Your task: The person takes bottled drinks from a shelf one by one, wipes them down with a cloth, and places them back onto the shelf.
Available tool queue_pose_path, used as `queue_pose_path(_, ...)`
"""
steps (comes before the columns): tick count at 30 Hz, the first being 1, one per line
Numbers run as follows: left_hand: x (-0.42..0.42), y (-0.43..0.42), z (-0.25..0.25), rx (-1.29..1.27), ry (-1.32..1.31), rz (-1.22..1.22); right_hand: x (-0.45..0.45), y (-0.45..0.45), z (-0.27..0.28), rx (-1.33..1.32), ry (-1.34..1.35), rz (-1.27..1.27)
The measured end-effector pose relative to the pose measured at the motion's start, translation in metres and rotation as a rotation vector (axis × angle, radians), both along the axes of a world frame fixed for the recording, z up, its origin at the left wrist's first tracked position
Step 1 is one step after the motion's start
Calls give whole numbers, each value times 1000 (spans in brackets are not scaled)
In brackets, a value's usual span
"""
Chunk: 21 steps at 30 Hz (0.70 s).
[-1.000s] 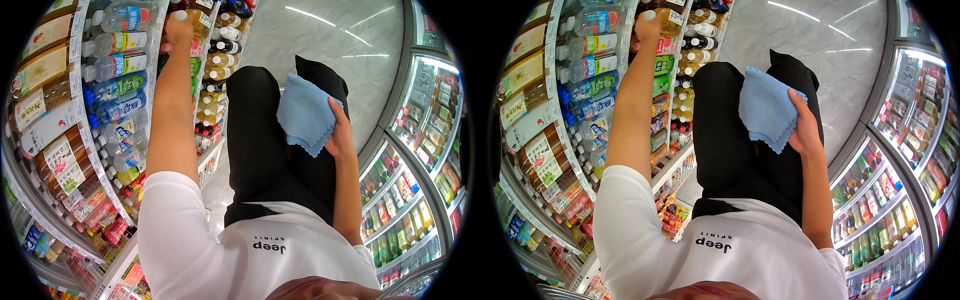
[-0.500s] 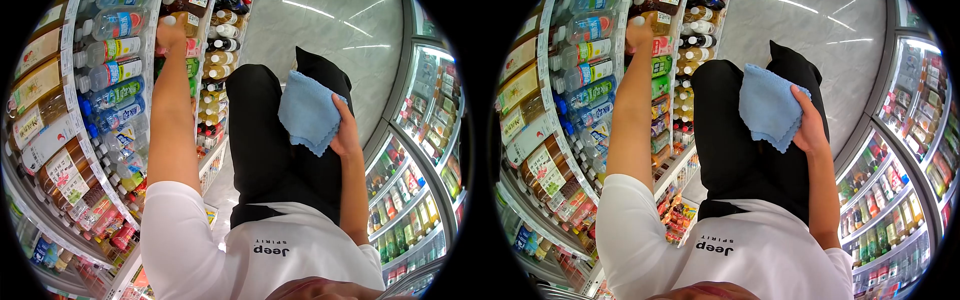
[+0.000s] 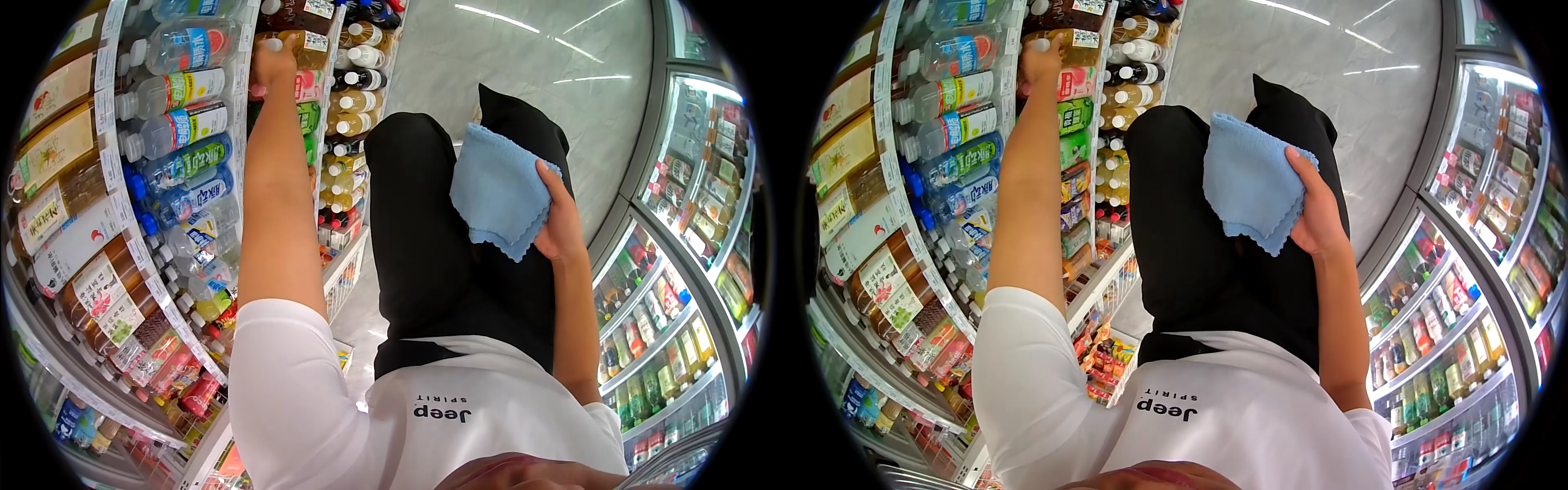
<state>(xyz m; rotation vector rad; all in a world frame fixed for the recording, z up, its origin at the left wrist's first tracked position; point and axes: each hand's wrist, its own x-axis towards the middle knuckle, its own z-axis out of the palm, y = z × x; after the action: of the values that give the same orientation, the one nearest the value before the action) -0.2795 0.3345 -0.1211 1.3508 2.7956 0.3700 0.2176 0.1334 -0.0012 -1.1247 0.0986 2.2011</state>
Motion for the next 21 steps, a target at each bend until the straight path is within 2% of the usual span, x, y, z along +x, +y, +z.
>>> queue_pose_path(5, -39, 14, -17, -38, -107, -1, -3, 0, 2, -7, 10, -5)
queue_pose_path(7, -36, 14, -8, 31, -214, -52, -4, 1, 1, 0, 25, -4)
queue_pose_path(8, -35, 15, 0, -57, -212, -91, -3, 2, 2, 8, 45, 1)
queue_pose_path(11, -23, 19, 4, 38, -185, -111, -4, 3, 5, 6, 58, 1)
queue_pose_path(12, -18, 23, 3, 110, -54, -162, -4, 4, 7, 2, 52, -1)
queue_pose_path(15, -4, 32, 20, 215, -149, -317, -7, 3, 8, 13, 25, 1)
queue_pose_path(18, -10, 50, 6, 188, -108, -359, -6, 4, 9, 23, 15, 11)
queue_pose_path(21, -22, 69, -9, 37, 42, -361, -8, 4, 9, 17, -12, -4)
